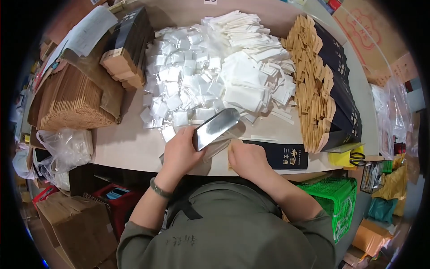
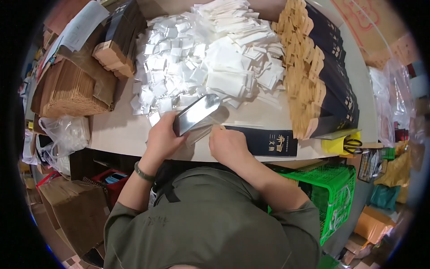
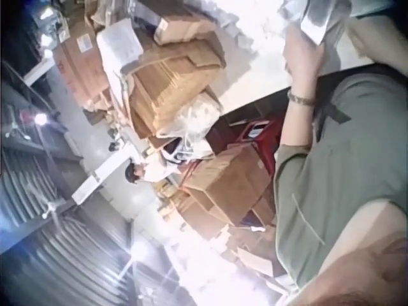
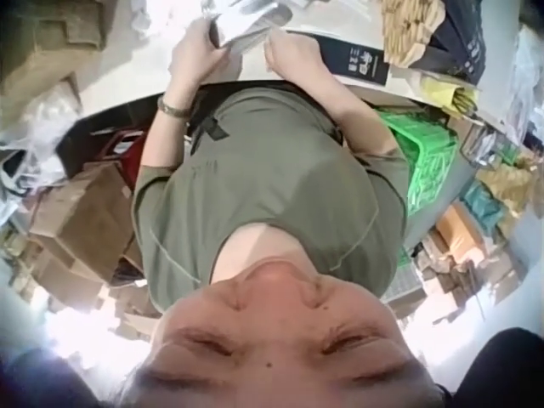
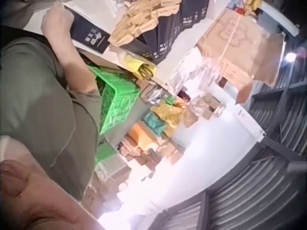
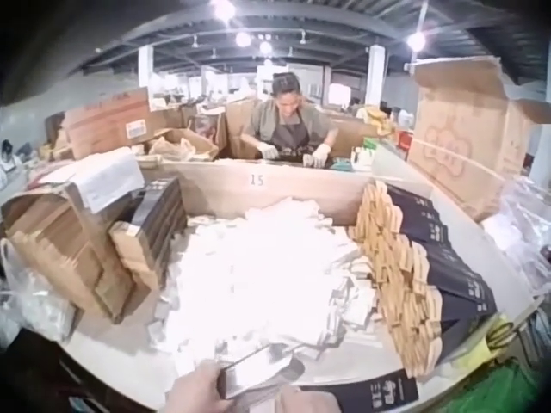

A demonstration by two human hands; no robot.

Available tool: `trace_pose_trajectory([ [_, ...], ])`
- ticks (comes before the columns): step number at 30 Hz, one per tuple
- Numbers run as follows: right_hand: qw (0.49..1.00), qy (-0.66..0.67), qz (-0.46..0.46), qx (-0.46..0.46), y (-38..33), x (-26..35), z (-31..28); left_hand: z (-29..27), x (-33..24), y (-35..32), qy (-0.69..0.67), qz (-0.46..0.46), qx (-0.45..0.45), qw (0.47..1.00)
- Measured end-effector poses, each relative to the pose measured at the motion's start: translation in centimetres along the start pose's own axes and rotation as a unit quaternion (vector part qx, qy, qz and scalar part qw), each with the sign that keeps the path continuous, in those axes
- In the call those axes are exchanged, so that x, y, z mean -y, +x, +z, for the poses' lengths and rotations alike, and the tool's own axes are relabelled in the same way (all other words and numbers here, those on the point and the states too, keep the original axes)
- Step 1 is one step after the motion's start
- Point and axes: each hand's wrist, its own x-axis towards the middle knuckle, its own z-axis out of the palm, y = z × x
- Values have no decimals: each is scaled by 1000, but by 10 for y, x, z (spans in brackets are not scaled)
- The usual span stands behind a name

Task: Packing incense sticks into paper sleeves.

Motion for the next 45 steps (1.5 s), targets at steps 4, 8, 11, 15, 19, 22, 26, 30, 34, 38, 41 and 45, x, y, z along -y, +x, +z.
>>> trace_pose_trajectory([
  [4, 999, 20, 41, 0, 3, 0, 1, 2, 9, -39, -6, 53, -18, 998],
  [8, 995, 77, 57, 7, 3, -4, 7, -21, 25, -59, 54, 99, 105, 988],
  [11, 994, 95, 14, 42, -3, 18, 17, -14, 16, -40, 68, 169, 122, 976],
  [15, 982, 170, -18, 76, 7, -10, -26, -17, 10, -17, 33, 303, 35, 952],
  [19, 998, -9, -33, 44, 13, -104, -64, -28, 41, 21, 118, 173, -145, 967],
  [22, 996, 26, -59, 63, 15, -108, -51, -20, 52, 42, 31, 95, -83, 992],
  [26, 999, 24, -25, 19, 17, -99, -47, -27, 52, 35, 82, 58, -108, 989],
  [30, 970, 31, -133, -199, 30, -80, -54, -37, 46, -3, -35, 91, -125, 987],
  [34, 938, -66, -207, -268, 69, -67, -51, -14, 35, -41, 98, 145, 67, 982],
  [38, 939, -215, -201, -179, 95, -67, -40, -29, 25, -43, 58, 200, -95, 973],
  [41, 936, -233, -209, -163, 107, -75, -39, -92, 64, -28, 120, 178, -230, 949],
  [45, 979, -127, -52, -152, 106, -56, -40, -229, 106, 8, 176, 69, -454, 871],
])
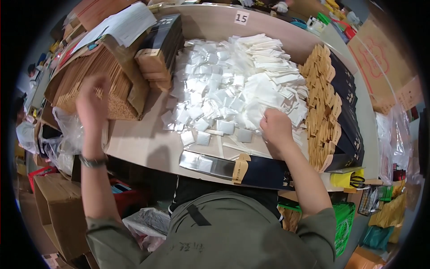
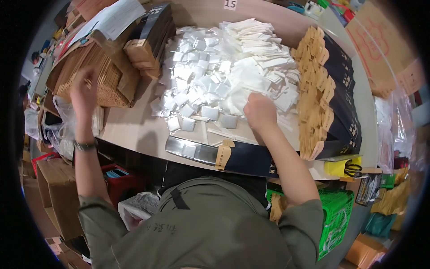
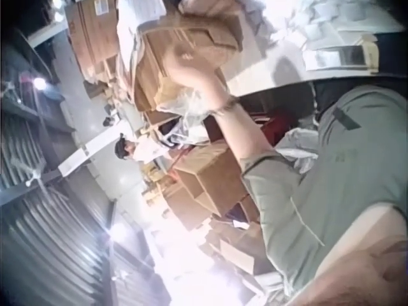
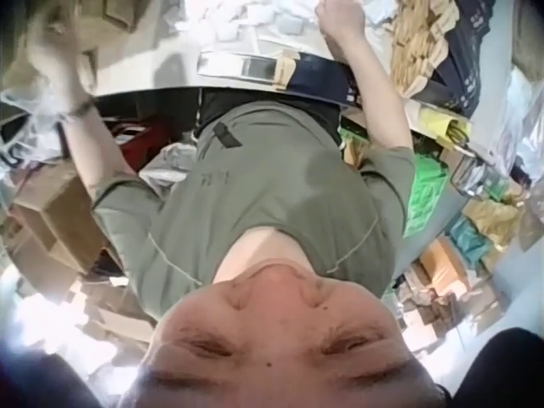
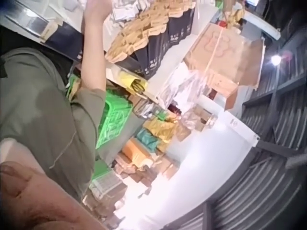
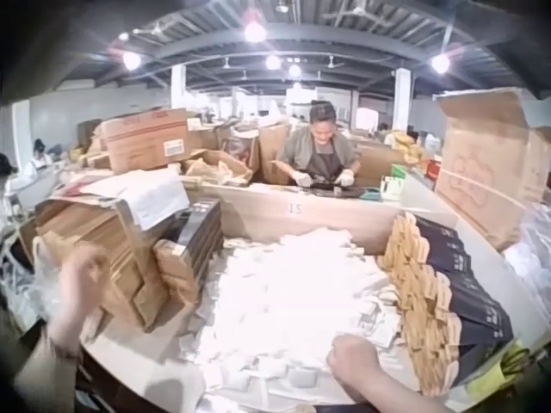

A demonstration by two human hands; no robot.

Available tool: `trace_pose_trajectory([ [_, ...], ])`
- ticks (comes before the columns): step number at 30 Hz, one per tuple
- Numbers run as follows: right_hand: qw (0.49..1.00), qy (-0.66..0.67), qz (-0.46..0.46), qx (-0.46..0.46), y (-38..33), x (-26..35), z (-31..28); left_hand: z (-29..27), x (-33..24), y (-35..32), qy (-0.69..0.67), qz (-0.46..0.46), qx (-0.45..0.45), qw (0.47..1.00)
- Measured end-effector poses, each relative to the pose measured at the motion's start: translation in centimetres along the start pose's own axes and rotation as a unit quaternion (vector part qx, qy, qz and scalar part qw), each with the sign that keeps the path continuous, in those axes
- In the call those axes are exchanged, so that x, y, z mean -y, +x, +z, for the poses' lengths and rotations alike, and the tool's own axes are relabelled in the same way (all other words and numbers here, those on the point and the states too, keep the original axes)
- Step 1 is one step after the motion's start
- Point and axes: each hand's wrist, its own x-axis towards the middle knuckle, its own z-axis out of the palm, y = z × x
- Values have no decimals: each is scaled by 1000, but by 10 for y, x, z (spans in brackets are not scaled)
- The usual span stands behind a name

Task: Packing incense sticks into paper sleeves.

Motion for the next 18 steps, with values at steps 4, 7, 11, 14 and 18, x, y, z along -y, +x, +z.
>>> trace_pose_trajectory([
  [4, 944, 277, 97, 149, -19, 68, -26, 5, 75, 49, 121, -59, 141, 981],
  [7, 948, 206, -43, 239, -54, 119, -12, 24, 83, 54, 135, -66, 275, 949],
  [11, 955, 129, -173, 203, -78, 126, 5, 33, 82, 55, 156, -57, 258, 952],
  [14, 954, 190, -132, 191, -75, 127, -3, 25, 85, 53, 207, -50, 225, 951],
  [18, 957, 192, -133, 175, -86, 128, 14, 9, 71, 6, 38, -100, 36, 994],
])
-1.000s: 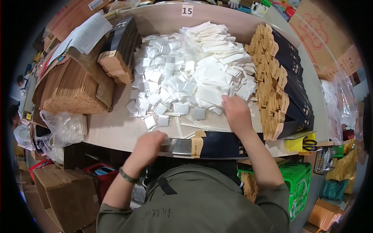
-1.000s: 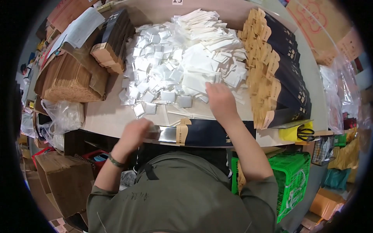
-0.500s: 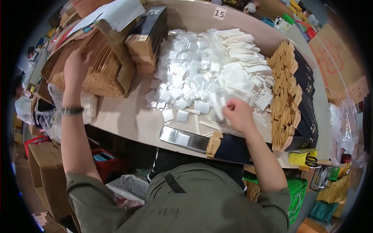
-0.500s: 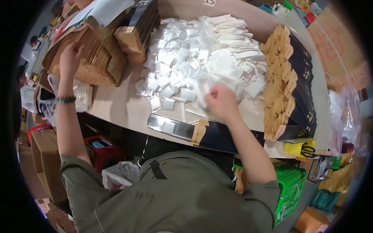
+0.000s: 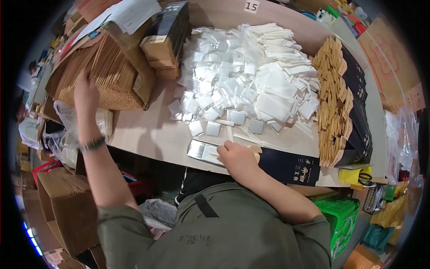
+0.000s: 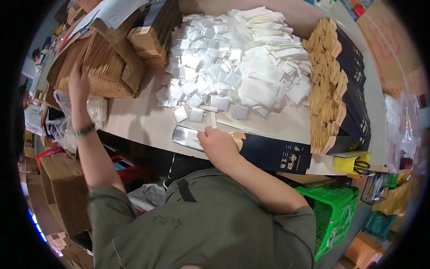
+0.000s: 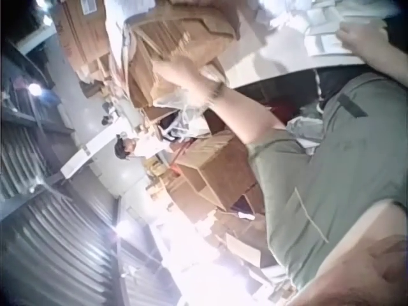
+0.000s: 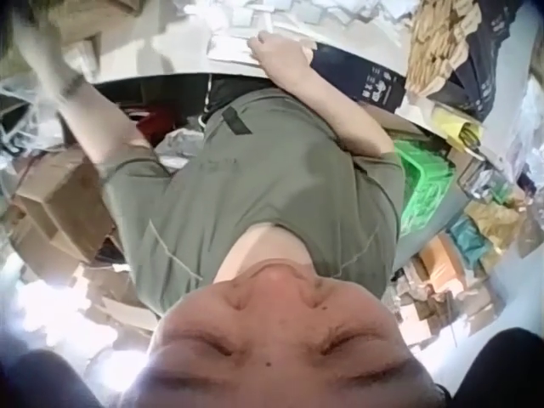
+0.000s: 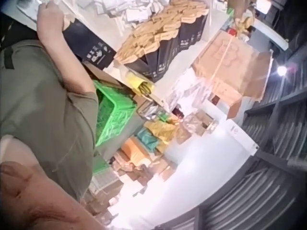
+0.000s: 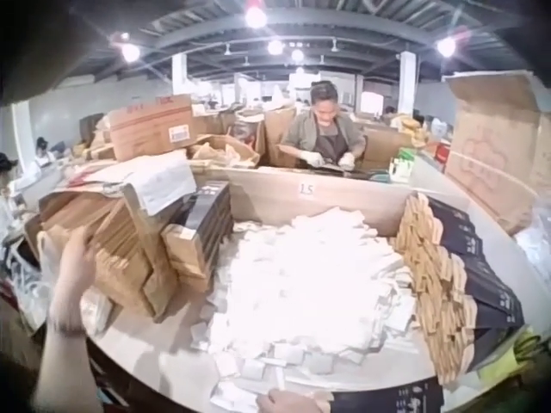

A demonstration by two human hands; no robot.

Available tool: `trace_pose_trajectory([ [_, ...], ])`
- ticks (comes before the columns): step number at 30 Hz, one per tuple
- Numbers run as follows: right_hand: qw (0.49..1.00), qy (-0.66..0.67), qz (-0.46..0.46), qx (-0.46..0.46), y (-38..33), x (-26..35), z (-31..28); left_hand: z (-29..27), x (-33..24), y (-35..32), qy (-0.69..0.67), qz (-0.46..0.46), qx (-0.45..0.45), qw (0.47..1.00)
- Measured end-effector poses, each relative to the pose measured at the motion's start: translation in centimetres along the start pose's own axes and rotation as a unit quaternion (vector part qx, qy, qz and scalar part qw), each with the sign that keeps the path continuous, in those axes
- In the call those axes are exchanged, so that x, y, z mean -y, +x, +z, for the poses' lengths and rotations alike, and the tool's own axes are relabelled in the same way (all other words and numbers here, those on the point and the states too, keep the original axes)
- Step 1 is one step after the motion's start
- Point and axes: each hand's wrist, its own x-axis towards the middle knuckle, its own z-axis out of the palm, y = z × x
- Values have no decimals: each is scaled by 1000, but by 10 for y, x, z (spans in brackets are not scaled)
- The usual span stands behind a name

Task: Packing incense sticks into paper sleeves.

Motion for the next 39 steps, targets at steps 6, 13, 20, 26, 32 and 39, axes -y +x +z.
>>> trace_pose_trajectory([
  [6, 991, 17, -49, -126, -47, -12, -38, 7, -34, -204, -382, -223, 261, 858],
  [13, 996, -39, -64, -47, -70, -35, -37, 21, -80, -184, -259, -124, 464, 838],
  [20, 995, -12, -83, -59, -56, -22, -23, 64, -194, -241, -404, 70, 387, 826],
  [26, 996, -38, -37, -75, -59, -21, -19, 56, -211, -244, -296, -109, 345, 884],
  [32, 996, -1, -42, -80, -60, -21, -37, 24, -224, -236, -349, 85, 419, 834],
  [39, 965, -78, -221, -122, -22, -33, -143, 44, -184, -210, -141, 185, 330, 915],
])
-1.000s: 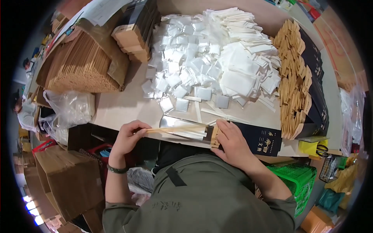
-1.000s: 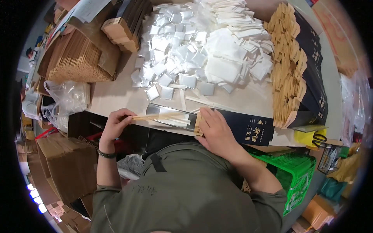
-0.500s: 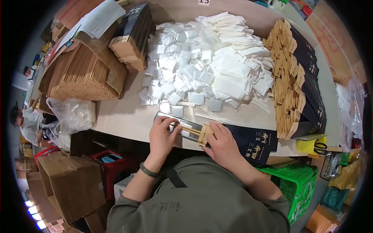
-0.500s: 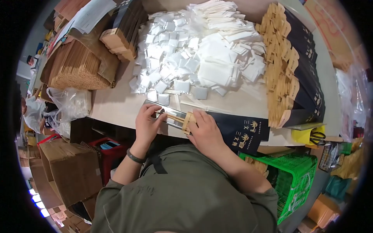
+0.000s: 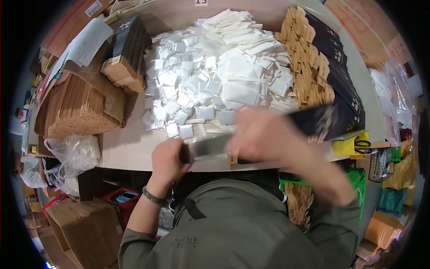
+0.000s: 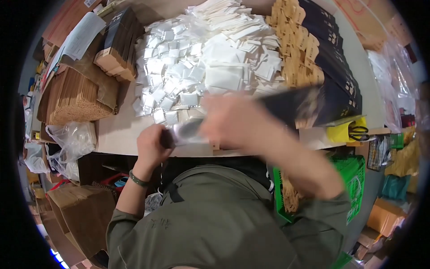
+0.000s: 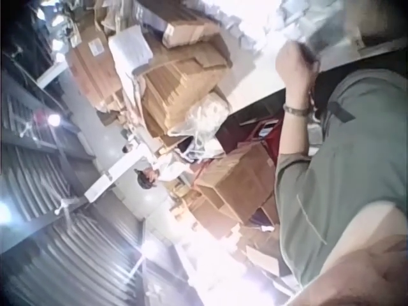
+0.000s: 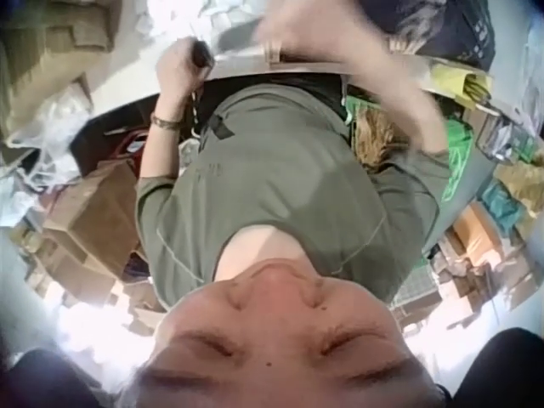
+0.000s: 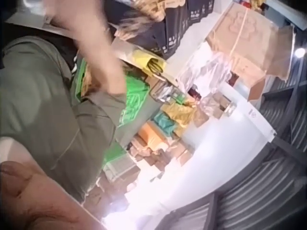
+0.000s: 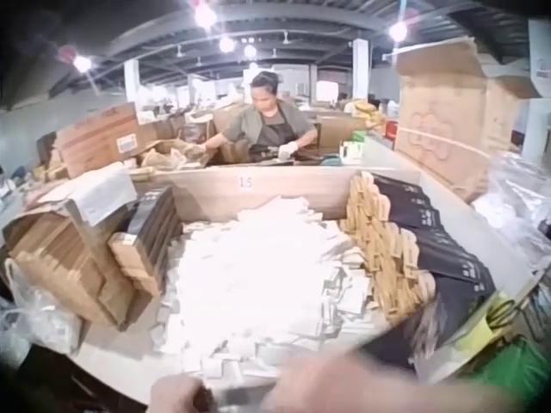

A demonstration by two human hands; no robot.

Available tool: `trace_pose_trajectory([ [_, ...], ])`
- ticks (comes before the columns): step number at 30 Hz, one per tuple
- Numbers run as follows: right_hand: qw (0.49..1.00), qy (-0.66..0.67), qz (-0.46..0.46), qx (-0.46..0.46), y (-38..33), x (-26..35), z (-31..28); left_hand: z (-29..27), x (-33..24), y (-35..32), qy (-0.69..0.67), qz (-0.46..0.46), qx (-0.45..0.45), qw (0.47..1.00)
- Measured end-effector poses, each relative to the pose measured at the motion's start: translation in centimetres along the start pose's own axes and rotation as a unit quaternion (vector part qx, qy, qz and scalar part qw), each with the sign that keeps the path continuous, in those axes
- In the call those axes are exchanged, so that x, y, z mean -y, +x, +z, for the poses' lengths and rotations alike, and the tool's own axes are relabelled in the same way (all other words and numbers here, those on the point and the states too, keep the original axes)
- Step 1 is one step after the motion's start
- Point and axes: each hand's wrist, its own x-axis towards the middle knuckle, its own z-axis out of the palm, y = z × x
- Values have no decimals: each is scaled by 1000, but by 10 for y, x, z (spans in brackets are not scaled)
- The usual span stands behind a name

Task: Packing incense sticks into paper sleeves.

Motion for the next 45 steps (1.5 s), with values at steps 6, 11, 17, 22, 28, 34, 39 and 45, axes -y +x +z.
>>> trace_pose_trajectory([
  [6, 962, -150, 230, -5, -56, -80, -71, 7, -18, -20, -367, -192, 148, 898],
  [11, 993, 36, 59, 99, -89, -10, 82, 25, -78, -5, -422, 72, 233, 873],
  [17, 961, 6, 268, 73, -59, 35, 76, 2, -48, -16, -245, -215, 215, 921],
  [22, 919, 21, 383, 91, -42, 36, 99, 14, -21, -28, -82, -125, 41, 988],
  [28, 898, 85, 417, 110, -34, 25, 115, -9, -7, -32, -48, -60, 145, 986],
  [34, 938, 140, 296, 115, 6, 46, 127, -6, 3, 1, -105, 132, 41, 985],
  [39, 976, 15, 217, 14, 51, -14, 159, 6, 53, 25, -16, -43, -57, 997],
  [45, 964, 6, 251, 89, 57, -5, 171, 16, 73, 37, -8, -67, 42, 997],
])
